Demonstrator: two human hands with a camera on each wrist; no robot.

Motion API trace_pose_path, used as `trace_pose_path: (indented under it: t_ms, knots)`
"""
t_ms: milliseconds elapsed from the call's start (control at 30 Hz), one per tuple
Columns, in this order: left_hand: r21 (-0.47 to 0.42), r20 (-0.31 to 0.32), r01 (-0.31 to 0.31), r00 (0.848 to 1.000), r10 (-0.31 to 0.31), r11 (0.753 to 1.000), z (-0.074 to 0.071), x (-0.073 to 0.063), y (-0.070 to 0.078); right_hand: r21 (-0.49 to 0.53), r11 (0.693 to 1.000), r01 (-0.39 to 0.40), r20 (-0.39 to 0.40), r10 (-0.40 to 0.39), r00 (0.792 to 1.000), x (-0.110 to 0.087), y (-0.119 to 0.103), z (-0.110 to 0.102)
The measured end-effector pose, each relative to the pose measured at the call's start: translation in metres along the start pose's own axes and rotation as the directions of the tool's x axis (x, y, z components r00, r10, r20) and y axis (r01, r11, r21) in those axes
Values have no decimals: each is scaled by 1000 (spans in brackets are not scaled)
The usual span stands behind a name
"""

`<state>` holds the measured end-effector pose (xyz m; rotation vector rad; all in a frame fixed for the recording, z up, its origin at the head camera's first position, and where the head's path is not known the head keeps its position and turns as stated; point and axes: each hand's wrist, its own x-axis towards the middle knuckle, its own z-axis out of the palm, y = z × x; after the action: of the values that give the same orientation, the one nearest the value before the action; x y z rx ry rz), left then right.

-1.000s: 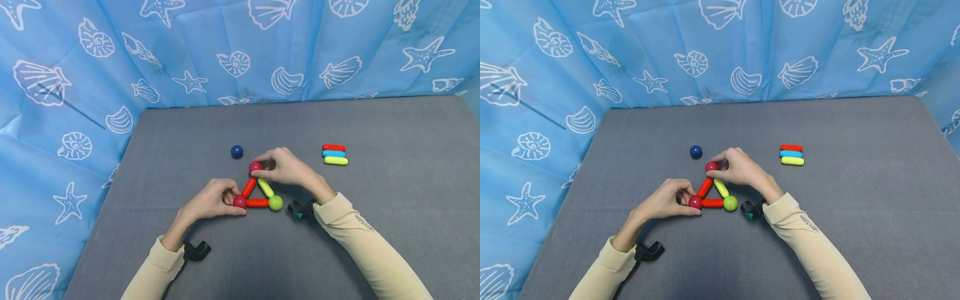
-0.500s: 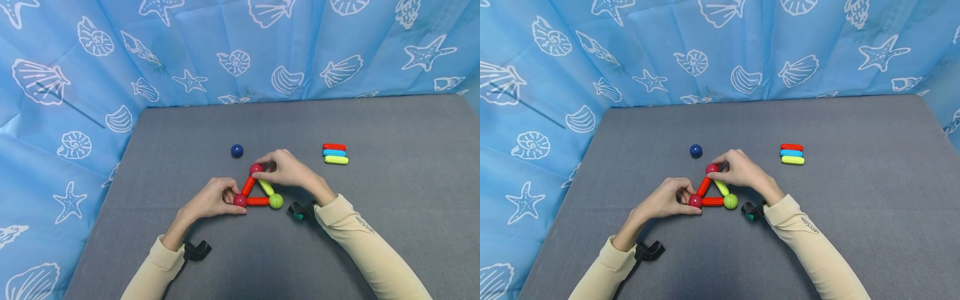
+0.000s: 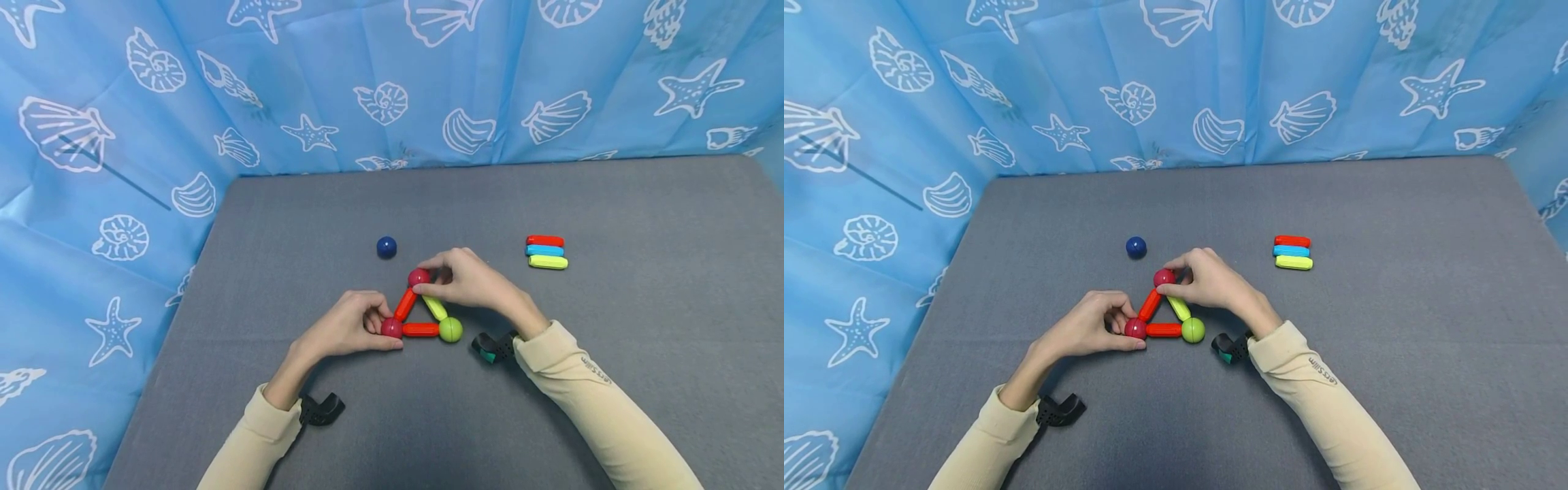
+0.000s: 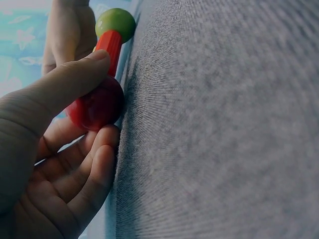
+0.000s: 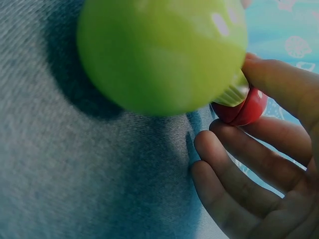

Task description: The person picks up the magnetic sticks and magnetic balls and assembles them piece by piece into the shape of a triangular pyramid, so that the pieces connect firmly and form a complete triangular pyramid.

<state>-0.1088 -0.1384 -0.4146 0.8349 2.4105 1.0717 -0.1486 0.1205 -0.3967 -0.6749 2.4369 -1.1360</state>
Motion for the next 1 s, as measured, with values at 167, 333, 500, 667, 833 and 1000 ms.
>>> trace_pose_path:
  t_ms: [167, 333, 500, 667, 833, 1000]
  knots:
    - [0, 0, 0, 1000, 0, 1000, 0, 0, 0, -9, 1000, 7, -7, -8, 1000, -1, 1, 1]
    - [-4, 7, 7, 1000, -7, 1000, 0, 0, 0, -30, 999, 38, -49, -40, 998, -6, 4, -2]
    - [-13, 13, 17, 1000, -16, 1000, -1, 0, 0, -74, 997, 36, -155, -47, 987, -18, 10, -15]
    - [-22, 14, 12, 1000, -12, 1000, -2, 0, 0, -187, 982, -3, -275, -49, 960, -37, 20, -40]
    - [-28, 8, 21, 1000, -21, 999, -4, -1, -2, -277, 957, -91, -340, -9, 940, -64, 38, -63]
    - [23, -25, 18, 1000, -18, 1000, -6, -2, -3, -289, 944, -157, -370, 42, 928, -84, 57, -73]
